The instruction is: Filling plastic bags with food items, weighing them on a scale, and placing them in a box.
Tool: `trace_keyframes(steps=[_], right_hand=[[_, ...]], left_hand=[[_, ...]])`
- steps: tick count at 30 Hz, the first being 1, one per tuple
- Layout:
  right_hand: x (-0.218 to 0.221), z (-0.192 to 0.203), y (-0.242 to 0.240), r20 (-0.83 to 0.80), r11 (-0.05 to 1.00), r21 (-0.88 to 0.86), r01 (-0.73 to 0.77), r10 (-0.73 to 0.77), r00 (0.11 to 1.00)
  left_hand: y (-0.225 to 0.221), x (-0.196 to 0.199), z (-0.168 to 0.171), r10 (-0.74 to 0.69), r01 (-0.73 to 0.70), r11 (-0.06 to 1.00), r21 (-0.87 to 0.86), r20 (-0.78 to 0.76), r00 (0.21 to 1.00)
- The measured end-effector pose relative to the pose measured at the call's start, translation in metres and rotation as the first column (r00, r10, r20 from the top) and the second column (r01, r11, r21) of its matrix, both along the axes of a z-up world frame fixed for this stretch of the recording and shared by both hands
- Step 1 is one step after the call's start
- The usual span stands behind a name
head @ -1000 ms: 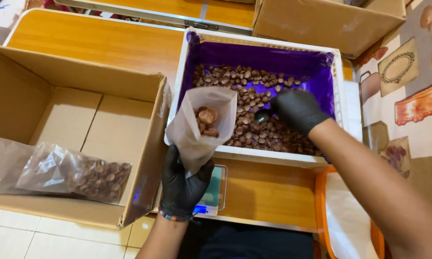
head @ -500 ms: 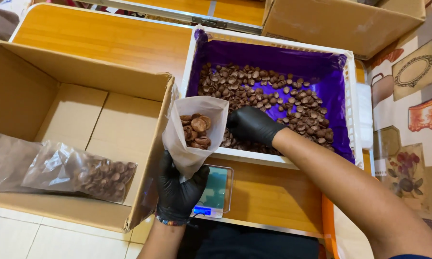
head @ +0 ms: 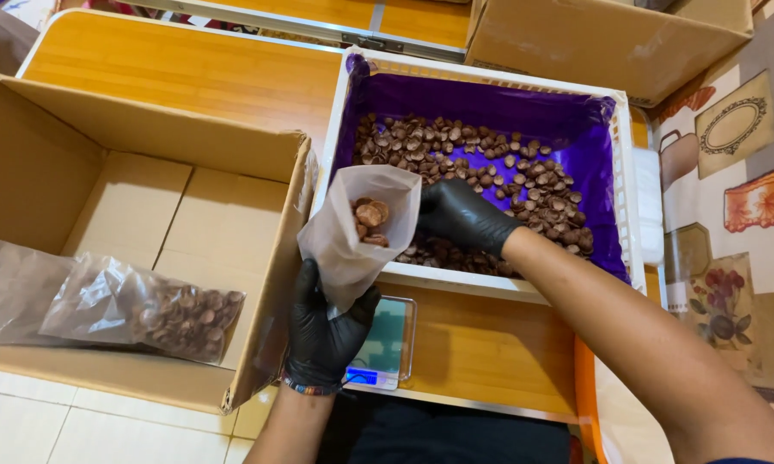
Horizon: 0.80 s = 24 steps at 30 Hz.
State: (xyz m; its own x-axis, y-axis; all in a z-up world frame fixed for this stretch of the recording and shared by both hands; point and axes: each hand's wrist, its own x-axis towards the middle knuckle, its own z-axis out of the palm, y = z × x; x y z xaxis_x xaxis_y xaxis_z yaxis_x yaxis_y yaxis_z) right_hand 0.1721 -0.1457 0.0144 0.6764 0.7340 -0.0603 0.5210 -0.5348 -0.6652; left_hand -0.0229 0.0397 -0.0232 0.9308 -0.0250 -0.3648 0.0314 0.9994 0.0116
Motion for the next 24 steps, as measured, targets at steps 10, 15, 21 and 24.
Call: trace_keyframes(steps=[10, 15, 21, 24], right_hand=[[-0.010, 0.086, -0.056, 0.022, 0.964, 0.001, 0.266, -0.266, 0.964], [0.001, 0.145, -0.110, 0.207, 0.950, -0.089, 0.299, -0.276, 0.939], [-0.023, 0.238, -0.116, 0.331, 0.880, -0.211, 0.425, -0.345, 0.878], [-0.011, 0.238, -0.135, 0.579, 0.941, -0.257, 0.219, -0.031, 0.815]], left_hand=[[-0.023, 0.025, 0.037, -0.024, 0.019, 0.997, 0.070, 0.070, 0.997], [-0.038, 0.031, 0.081, -0.005, 0.008, 0.997, 0.077, -0.033, 0.999], [-0.052, 0.034, 0.094, -0.055, 0.050, 0.962, 0.269, 0.009, 0.998], [-0.059, 0.037, 0.074, -0.057, 0.024, 0.973, 0.231, 0.137, 0.989]])
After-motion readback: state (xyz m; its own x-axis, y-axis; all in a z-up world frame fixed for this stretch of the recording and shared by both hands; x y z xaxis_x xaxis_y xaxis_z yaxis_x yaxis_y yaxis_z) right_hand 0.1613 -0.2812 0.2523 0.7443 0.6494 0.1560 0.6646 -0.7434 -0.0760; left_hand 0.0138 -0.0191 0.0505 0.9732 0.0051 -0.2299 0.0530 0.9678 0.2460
